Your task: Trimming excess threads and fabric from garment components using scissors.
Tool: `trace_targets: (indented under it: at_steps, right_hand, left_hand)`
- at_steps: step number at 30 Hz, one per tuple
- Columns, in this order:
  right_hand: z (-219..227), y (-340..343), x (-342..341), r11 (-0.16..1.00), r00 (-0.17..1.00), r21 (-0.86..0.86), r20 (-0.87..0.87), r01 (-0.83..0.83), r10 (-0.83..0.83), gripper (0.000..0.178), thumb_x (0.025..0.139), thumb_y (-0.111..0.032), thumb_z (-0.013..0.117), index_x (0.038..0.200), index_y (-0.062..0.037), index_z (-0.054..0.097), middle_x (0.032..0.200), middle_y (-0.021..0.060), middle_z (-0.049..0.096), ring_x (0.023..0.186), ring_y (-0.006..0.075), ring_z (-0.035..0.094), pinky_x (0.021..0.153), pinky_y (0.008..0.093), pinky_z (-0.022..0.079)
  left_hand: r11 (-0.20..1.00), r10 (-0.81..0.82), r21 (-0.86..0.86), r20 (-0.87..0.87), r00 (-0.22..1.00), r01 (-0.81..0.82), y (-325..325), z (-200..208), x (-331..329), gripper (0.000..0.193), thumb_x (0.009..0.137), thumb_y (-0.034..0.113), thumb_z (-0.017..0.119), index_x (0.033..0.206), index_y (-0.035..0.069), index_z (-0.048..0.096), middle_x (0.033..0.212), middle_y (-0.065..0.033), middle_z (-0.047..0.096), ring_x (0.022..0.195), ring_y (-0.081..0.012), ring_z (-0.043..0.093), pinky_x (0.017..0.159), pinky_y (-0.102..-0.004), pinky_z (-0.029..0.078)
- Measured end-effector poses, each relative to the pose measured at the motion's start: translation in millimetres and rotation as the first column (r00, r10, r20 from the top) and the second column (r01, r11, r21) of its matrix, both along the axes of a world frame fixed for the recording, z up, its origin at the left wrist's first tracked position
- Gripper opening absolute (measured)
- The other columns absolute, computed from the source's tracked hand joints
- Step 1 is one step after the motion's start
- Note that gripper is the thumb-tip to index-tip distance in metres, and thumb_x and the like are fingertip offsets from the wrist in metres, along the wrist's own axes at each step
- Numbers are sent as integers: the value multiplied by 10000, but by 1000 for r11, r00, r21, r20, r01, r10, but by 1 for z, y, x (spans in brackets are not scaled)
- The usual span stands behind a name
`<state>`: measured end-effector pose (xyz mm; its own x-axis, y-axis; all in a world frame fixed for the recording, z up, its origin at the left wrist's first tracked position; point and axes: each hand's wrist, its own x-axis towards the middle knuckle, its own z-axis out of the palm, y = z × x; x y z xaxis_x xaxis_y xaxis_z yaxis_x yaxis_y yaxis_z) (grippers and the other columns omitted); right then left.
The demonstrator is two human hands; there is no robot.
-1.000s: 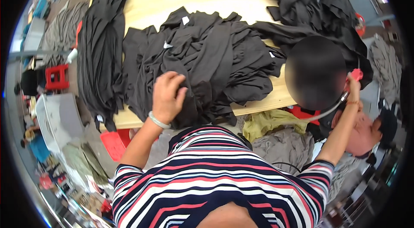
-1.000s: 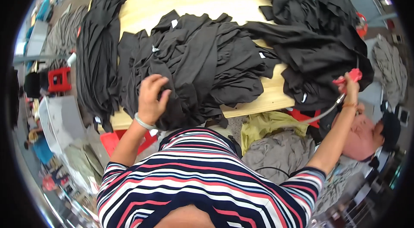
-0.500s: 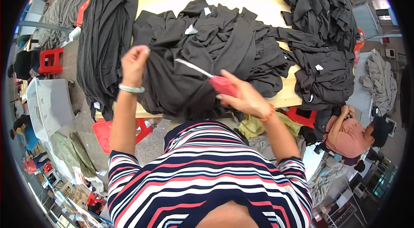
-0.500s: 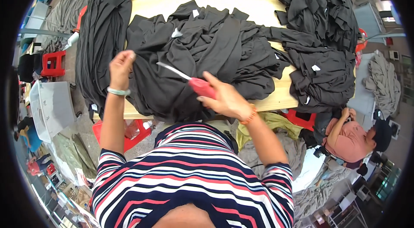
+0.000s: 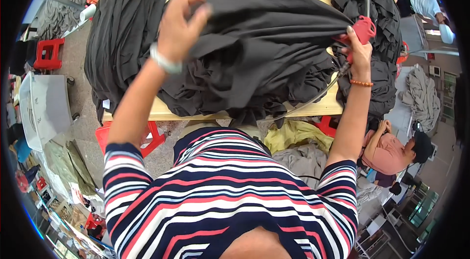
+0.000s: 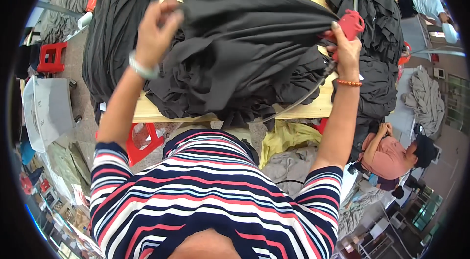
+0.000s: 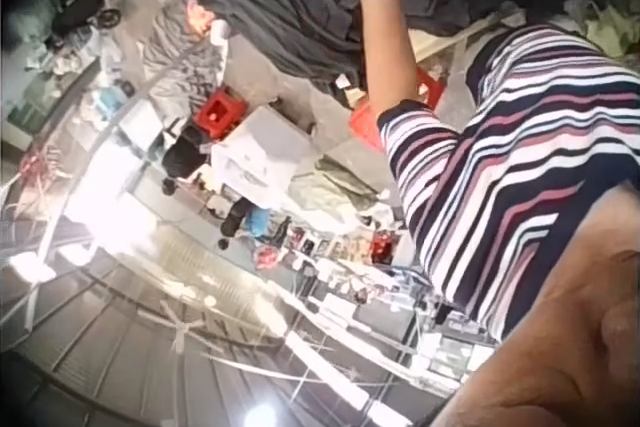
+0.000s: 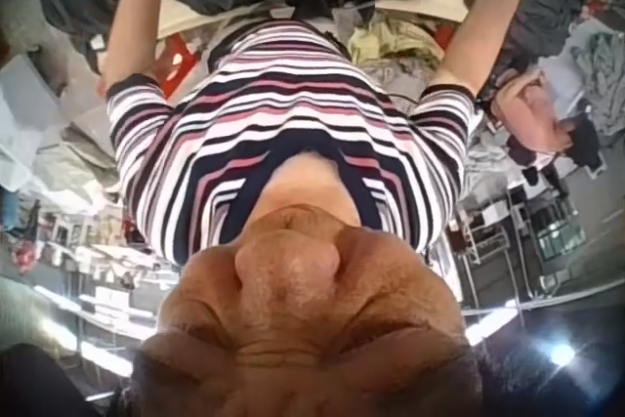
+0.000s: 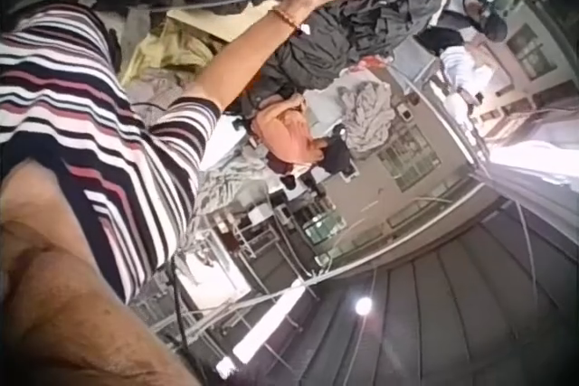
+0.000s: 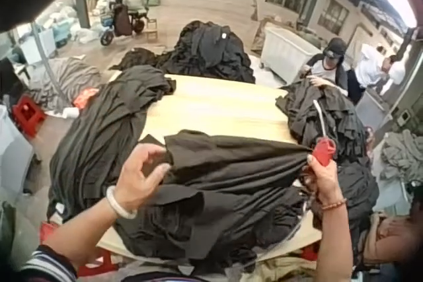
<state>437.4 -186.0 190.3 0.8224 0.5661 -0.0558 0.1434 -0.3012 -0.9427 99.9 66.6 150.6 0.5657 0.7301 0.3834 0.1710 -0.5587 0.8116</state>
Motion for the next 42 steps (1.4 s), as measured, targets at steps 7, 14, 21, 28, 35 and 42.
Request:
trace_targets:
  at_steps: [7, 14, 21, 28, 35, 42]
  right_hand:
    - [-42, -52, -26, 937, 982, -295, -68, -188, 176, 376, 920, -256, 633, 1244, -82, 557, 782, -3, 662, 714, 86, 638, 501, 207, 443]
    - [-34, -61, -101, 902, 934, -250, -147, -353, 325, 510, 892, -124, 641, 1365, -39, 471, 811, 13, 624, 707, 95, 586, 681, 253, 491]
    - [-33, -92, -98, 932, 964, -256, 0, -258, 267, 484, 891, -104, 621, 1352, -50, 483, 866, 65, 650, 748, 135, 639, 735, 278, 508]
    - [-27, -97, -109, 928, 978, -331, 60, -171, 201, 457, 897, -106, 621, 1332, -34, 499, 819, 72, 654, 726, 133, 635, 723, 278, 507]
    - [-32, -91, -118, 880, 955, -424, 102, -212, 279, 529, 867, -109, 653, 1368, -110, 482, 1031, 137, 695, 842, 218, 706, 812, 335, 523]
    - [-15, -81, -108, 899, 941, -401, 199, -176, 273, 492, 870, -108, 619, 1344, -82, 491, 1012, 192, 676, 882, 293, 699, 799, 356, 522]
  left_hand:
    - [898, -336, 186, -292, 895, 398, -106, -47, -56, 741, 668, 142, 809, 1337, 104, 492, 1336, -184, 444, 1115, -365, 497, 931, -430, 413]
    - [798, -398, 160, -583, 708, 581, -102, -23, 14, 536, 652, 37, 739, 1167, 38, 588, 989, -104, 602, 906, -272, 571, 806, -348, 436]
    - [914, -351, -223, -15, 936, 339, -32, 51, 81, 238, 808, 29, 643, 1042, -13, 651, 860, -142, 662, 804, -220, 653, 755, -304, 506]
    - [944, -299, -18, -474, 828, 331, -13, -101, 75, 738, 806, 343, 720, 1407, 79, 385, 1331, -221, 457, 1242, -408, 434, 1024, -475, 377]
    - [967, -233, 52, -236, 943, 251, -21, -95, 73, 209, 779, 81, 666, 983, 38, 655, 931, -92, 630, 918, -303, 605, 804, -382, 445]
    - [724, -657, 131, -168, 735, 678, -100, 22, 63, 165, 776, 81, 689, 934, 57, 649, 941, -110, 575, 808, -310, 620, 669, -394, 509]
